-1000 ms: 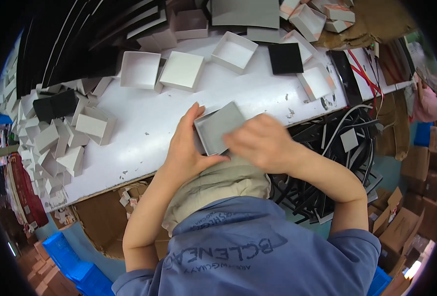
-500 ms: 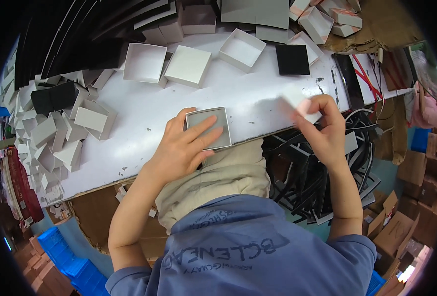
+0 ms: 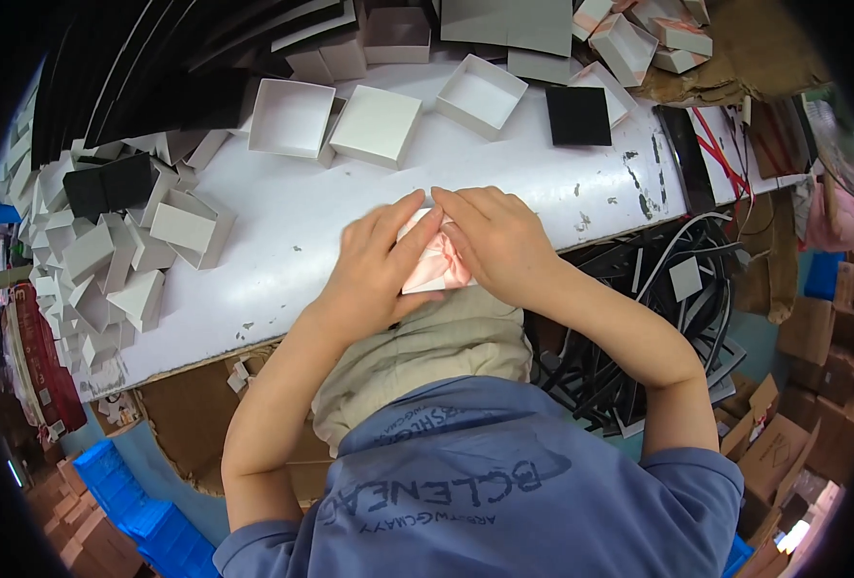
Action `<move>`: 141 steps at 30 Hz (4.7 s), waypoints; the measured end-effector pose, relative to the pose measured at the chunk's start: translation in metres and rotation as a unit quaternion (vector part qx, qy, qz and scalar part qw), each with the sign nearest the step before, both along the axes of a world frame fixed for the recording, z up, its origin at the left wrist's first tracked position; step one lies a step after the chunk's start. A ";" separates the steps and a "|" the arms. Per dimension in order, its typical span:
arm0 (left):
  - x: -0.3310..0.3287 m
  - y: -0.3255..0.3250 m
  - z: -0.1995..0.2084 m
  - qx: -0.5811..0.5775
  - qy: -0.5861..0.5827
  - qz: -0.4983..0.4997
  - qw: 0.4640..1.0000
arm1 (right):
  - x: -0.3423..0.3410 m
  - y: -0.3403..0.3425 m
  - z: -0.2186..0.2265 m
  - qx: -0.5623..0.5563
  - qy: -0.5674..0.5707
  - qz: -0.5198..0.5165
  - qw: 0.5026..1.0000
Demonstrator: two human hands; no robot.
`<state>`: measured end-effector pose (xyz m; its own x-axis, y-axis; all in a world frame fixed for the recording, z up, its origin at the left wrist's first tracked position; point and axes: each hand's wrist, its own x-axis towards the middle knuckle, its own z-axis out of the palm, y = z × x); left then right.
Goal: The person is assembling and packaging small gift boxes with decorative ribbons and internal inserts.
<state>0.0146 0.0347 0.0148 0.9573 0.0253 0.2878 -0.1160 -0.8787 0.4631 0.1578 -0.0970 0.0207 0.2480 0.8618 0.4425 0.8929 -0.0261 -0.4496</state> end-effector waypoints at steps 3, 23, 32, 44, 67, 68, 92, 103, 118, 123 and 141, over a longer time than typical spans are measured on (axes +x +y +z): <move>-0.005 0.000 0.009 0.103 -0.008 0.027 0.994 | -0.001 0.002 0.001 -0.045 0.057 0.026 0.997; -0.097 0.044 0.028 0.000 -0.083 0.316 0.945 | 0.072 0.012 -0.015 0.064 0.328 -0.168 0.927; 0.003 0.088 0.027 -0.007 -0.170 0.325 0.930 | 0.023 -0.041 0.003 -0.043 -0.127 0.009 0.991; -0.027 -0.025 -0.007 -0.147 -0.016 0.094 0.984 | -0.023 -0.015 0.029 -0.064 -0.102 0.254 0.960; -0.031 -0.003 -0.012 -0.246 -0.096 -0.002 0.964 | -0.015 0.006 0.023 -0.125 0.192 0.051 0.972; -0.031 -0.002 -0.008 -0.212 -0.041 0.005 0.976 | -0.017 0.002 0.025 -0.145 0.146 0.065 0.976; -0.081 -0.056 -0.001 -0.407 -0.042 0.176 0.896 | -0.037 -0.015 0.037 -0.333 0.386 0.164 0.844; -0.144 -0.082 -0.005 -0.571 -0.033 0.264 0.777 | -0.072 -0.010 0.033 -0.290 0.239 0.225 0.899; -0.230 0.015 -0.232 -0.358 0.230 0.699 0.574 | -0.009 -0.034 0.002 -0.057 0.117 -0.005 0.991; -0.205 0.042 -0.256 -0.418 0.018 0.623 0.661 | 0.005 -0.040 -0.006 -0.056 0.080 -0.016 0.995; -0.067 0.000 0.041 -0.175 0.041 -0.070 0.981 | 0.200 0.050 0.032 -0.120 -0.411 -0.028 0.903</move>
<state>-0.0527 0.0348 0.0562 0.9783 -0.0238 0.2060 -0.1728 -0.6422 0.7468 0.3576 -0.0469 0.0531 -0.0330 0.9538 0.2985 0.9165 -0.0903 0.3897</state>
